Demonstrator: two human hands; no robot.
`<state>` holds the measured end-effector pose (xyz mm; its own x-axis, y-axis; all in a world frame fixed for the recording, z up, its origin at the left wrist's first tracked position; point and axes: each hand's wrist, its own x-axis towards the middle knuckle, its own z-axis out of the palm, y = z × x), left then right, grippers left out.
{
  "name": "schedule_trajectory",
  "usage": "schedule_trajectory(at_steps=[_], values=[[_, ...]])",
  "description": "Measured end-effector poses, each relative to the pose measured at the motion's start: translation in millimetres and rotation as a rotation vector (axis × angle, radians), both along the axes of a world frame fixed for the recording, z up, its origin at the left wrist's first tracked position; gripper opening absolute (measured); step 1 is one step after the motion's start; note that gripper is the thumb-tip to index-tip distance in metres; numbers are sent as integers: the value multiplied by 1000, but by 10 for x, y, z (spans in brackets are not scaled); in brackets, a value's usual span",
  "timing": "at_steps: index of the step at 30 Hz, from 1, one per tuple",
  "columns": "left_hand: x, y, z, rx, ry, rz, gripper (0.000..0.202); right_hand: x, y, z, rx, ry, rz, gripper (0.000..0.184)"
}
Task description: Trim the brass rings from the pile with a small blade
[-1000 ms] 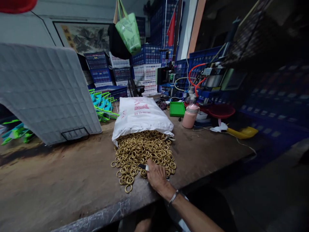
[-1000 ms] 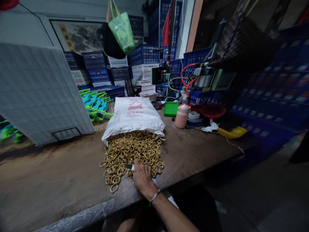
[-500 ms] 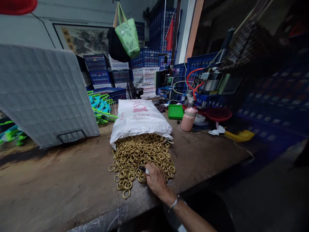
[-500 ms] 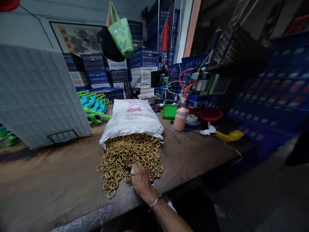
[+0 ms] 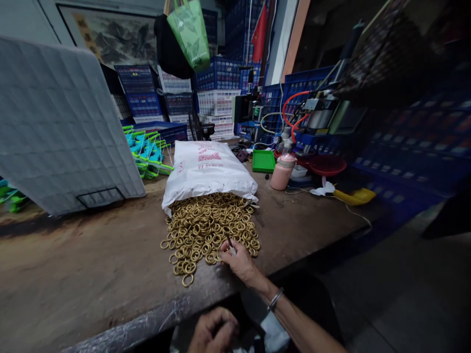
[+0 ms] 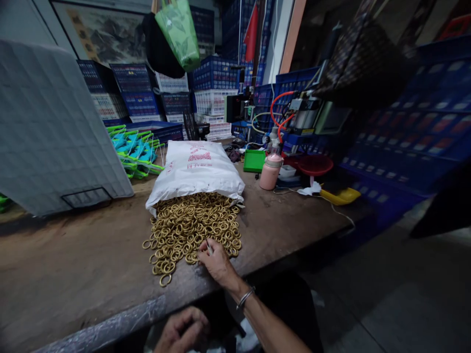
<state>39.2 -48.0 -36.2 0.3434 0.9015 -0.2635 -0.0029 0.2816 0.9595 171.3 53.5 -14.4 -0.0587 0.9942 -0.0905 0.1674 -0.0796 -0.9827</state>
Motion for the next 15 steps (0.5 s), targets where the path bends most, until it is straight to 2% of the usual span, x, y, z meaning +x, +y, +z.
schedule_trajectory(at_steps=[3, 5, 10, 15], values=[[-125, 112, 176, 97, 84, 312, 30, -10, -106, -2, -55, 118, 37, 10], [-187, 214, 235, 205, 128, 414, 32, -24, -175, 21, -128, 177, 84, 10], [-202, 356, 171, 416, 179, 348, 26, -55, -295, 139, -302, 272, 189, 13], [-174, 337, 86, 407, 183, 311, 22, -77, -339, 178, -345, 291, 222, 16]])
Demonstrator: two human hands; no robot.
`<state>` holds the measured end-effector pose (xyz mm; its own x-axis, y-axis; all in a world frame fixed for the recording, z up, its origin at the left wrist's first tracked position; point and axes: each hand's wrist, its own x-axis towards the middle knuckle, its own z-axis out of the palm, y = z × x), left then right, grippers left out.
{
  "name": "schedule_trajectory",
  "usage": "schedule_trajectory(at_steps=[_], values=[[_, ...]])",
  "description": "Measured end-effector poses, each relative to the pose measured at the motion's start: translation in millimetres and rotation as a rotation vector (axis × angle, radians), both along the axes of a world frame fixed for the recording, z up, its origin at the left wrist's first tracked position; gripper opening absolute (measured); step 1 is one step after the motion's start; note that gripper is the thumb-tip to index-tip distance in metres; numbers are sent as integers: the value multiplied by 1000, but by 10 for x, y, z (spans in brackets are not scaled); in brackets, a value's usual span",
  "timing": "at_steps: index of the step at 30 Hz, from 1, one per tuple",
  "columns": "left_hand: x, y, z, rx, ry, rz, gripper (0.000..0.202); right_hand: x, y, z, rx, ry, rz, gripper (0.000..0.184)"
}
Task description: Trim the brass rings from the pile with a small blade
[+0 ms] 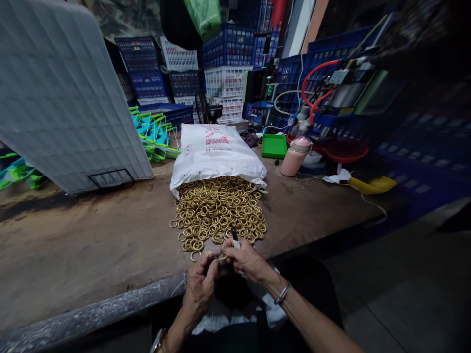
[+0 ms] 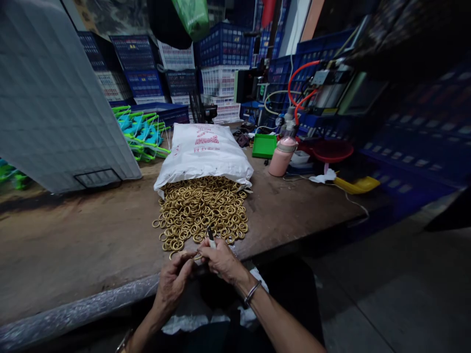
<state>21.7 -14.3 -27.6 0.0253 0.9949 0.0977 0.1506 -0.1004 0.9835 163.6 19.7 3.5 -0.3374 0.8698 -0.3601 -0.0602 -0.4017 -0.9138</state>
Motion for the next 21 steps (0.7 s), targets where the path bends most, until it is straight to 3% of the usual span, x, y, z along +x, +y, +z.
schedule_trajectory(at_steps=[3, 9, 13, 17, 21], values=[[11, -14, 25, -55, -50, -16, 20, -15, -5, -68, 26, -42, 0, 20], [61, -18, 100, -231, -142, 25, 27, -70, 7, -131, 357, -364, -27, 19], [65, -8, 137, -361, -184, -22, 33, -96, 14, -86, 395, -436, -36, 17], [36, 12, 182, -393, -246, -124, 31, -96, 6, -57, 408, -439, -37, 17], [19, 10, 205, -424, -312, -145, 32, -92, -19, -31, 386, -388, -8, 23]])
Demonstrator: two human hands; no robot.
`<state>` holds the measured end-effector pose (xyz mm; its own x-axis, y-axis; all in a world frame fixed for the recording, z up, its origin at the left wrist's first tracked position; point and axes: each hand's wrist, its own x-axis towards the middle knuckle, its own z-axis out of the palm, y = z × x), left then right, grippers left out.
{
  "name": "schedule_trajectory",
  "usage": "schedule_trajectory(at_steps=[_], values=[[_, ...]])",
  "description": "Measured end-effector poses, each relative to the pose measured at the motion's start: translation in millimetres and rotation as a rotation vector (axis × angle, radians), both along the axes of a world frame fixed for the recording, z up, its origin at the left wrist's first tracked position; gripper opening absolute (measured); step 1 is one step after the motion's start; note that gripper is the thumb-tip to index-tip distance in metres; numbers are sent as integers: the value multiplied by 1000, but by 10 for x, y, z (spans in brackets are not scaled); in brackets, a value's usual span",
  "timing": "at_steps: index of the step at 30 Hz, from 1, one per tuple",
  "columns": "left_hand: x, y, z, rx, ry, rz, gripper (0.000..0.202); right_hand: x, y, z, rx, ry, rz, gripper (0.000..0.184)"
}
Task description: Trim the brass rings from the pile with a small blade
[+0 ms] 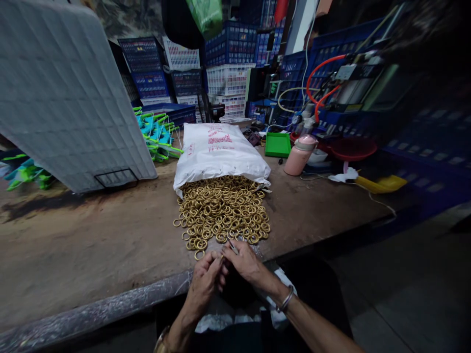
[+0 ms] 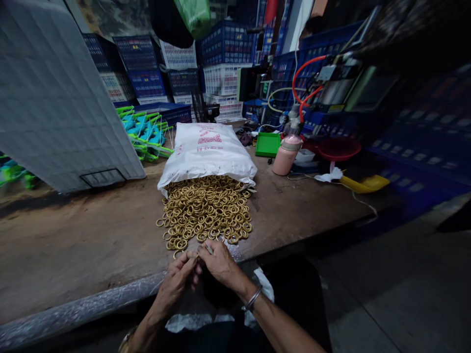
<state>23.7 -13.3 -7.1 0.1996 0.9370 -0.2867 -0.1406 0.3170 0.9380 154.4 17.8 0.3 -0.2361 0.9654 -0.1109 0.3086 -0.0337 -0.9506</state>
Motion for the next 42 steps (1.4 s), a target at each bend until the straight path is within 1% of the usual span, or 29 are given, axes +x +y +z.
schedule_trajectory(at_steps=[5, 9, 13, 16, 18, 21, 24, 26, 30, 33, 36, 38, 40, 42], values=[[0, -26, -16, -16, -86, 13, 30, 0, -12, -11, -9, 64, 4, 27], [-2, -34, -56, -32, -162, 31, 28, 10, -4, -41, -1, 45, -3, 27], [-1, -26, -77, -55, -186, 84, 29, 24, -28, -56, 100, -116, -1, 21], [2, -27, -59, -53, -149, 100, 31, 30, -70, -73, 204, -251, 87, 17], [6, -30, -54, -42, -123, 103, 31, 32, -94, -84, 241, -346, 139, 15], [14, -29, -86, -29, -80, 119, 32, 30, -111, -79, 266, -484, 169, 22], [16, -26, -123, -1, -37, 141, 35, 22, -106, -55, 275, -572, 200, 25], [10, -39, -101, 34, -8, 144, 35, 18, -94, -53, 272, -627, 215, 28], [-13, -120, 46, 66, -16, 89, 32, 15, -53, -101, 288, -688, 181, 30], [-25, -169, 91, 0, -159, 69, 29, 4, 12, -93, 303, -697, 138, 28], [-37, -157, 23, -49, -309, 126, 29, -36, 136, -7, 353, -756, 29, 27], [-57, -123, -40, -68, -331, 179, 32, -79, 242, 46, 425, -785, -23, 28], [-92, -75, -93, -135, -331, 235, 35, -127, 346, 52, 490, -815, -40, 29], [-138, -13, -142, -235, -362, 257, 40, -170, 436, -1, 524, -863, -50, 28]])
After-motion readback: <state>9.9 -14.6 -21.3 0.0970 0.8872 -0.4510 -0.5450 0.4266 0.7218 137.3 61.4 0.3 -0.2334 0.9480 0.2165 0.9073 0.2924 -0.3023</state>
